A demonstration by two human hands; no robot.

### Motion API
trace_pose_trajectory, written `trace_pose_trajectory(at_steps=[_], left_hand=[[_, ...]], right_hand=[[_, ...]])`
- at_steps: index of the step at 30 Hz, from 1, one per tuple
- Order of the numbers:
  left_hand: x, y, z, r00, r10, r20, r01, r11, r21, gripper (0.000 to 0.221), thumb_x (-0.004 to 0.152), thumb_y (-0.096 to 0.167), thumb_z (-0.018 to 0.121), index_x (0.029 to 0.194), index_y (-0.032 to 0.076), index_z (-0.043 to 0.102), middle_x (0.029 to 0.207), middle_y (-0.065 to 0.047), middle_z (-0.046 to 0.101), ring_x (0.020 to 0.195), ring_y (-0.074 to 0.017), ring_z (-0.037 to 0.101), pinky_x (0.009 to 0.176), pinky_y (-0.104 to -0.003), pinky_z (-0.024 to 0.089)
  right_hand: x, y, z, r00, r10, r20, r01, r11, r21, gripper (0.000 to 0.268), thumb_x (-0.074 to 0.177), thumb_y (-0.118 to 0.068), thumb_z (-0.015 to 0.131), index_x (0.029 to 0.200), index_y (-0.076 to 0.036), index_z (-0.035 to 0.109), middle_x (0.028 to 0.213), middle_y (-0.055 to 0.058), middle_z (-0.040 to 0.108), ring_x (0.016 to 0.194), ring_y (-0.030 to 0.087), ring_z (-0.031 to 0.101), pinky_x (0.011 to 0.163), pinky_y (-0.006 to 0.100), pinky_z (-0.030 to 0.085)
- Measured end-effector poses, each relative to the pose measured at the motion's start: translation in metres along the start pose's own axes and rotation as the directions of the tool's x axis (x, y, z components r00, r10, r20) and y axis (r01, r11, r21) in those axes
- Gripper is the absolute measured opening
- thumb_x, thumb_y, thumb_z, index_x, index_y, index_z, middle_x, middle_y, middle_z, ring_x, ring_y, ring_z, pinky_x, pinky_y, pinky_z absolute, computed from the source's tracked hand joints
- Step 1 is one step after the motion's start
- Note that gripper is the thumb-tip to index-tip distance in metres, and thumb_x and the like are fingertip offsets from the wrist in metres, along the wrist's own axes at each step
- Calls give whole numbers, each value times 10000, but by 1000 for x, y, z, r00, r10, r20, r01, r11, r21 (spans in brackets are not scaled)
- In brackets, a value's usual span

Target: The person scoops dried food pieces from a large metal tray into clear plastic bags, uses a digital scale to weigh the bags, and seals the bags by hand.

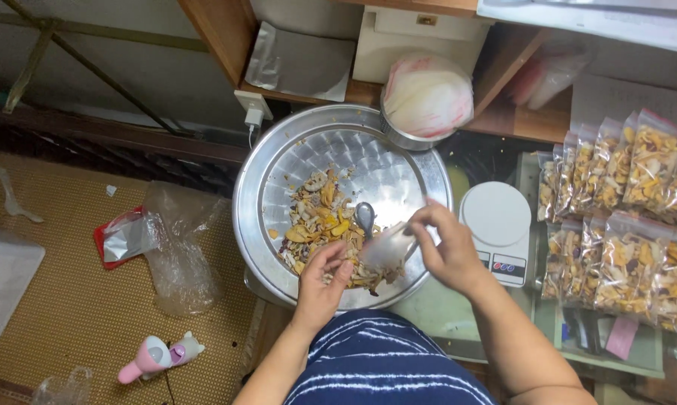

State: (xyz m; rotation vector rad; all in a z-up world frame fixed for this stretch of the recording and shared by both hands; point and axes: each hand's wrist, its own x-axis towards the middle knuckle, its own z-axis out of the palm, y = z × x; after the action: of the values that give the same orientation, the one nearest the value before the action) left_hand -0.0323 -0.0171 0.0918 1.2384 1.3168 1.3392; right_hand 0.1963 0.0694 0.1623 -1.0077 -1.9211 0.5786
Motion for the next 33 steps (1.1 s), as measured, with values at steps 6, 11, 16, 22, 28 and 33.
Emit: trace_pose_trajectory(at_steps=[6, 11, 16, 22, 28, 33], left_hand=[[-3, 32, -7, 891, -195, 410, 262, 959, -113, 223, 986, 169, 676, 1137, 39, 773, 909, -78, 778, 862, -103, 631, 721, -254, 580], [-9, 39, -7, 872, -263, 414, 363, 913, -184, 87, 941, 97, 729, 916, 31, 781, 695, -1, 704, 656, -26, 556, 580, -168, 497], [-10, 34, -41, 939, -286, 193, 329, 911, -249, 62, 878, 80, 806, 860, 28, 779, 643, -11, 670, 602, -35, 553, 546, -183, 483], [-14, 54, -92, 961, -24, -275, 30, 999, 20, 169, 840, 56, 869, 833, 8, 708, 609, -8, 543, 609, -50, 466, 570, -189, 406], [-30, -32, -35, 1000, -5, 29, -12, 820, 572, 172, 750, 209, 893, 725, 135, 740, 591, -42, 649, 598, -247, 669, 565, -318, 526], [-45, -42, -7, 943, -328, 57, 281, 874, 397, 178, 722, 181, 891, 763, 88, 745, 583, -79, 681, 539, -182, 653, 514, -304, 512]], right_hand=[[-45, -5, 24, 955, 212, 207, -266, 922, 280, 100, 1004, -139, 573, 1009, -109, 668, 656, 47, 765, 492, 179, 731, 596, 330, 589], [-60, -4, 44, 963, 252, 99, -271, 901, 339, 67, 961, -110, 666, 1005, -79, 706, 690, 98, 768, 597, 209, 752, 627, 356, 591], [-53, -21, 43, 990, 115, -85, -101, 984, 150, 229, 902, -96, 771, 1127, -67, 741, 1075, 162, 764, 1013, 381, 733, 896, 464, 555], [-74, -14, 58, 927, 374, -14, -356, 892, 277, 148, 914, -120, 782, 1060, -106, 803, 929, 97, 782, 873, 243, 772, 753, 342, 606], [-88, -12, 102, 636, 623, 455, -747, 350, 565, 468, 882, -107, 784, 1289, 58, 624, 1090, 207, 746, 868, 193, 734, 746, 351, 652], [-114, 18, 127, 476, 683, 554, -825, 128, 551, 326, 943, -101, 707, 1227, 51, 657, 881, 142, 770, 669, 211, 762, 604, 348, 674]])
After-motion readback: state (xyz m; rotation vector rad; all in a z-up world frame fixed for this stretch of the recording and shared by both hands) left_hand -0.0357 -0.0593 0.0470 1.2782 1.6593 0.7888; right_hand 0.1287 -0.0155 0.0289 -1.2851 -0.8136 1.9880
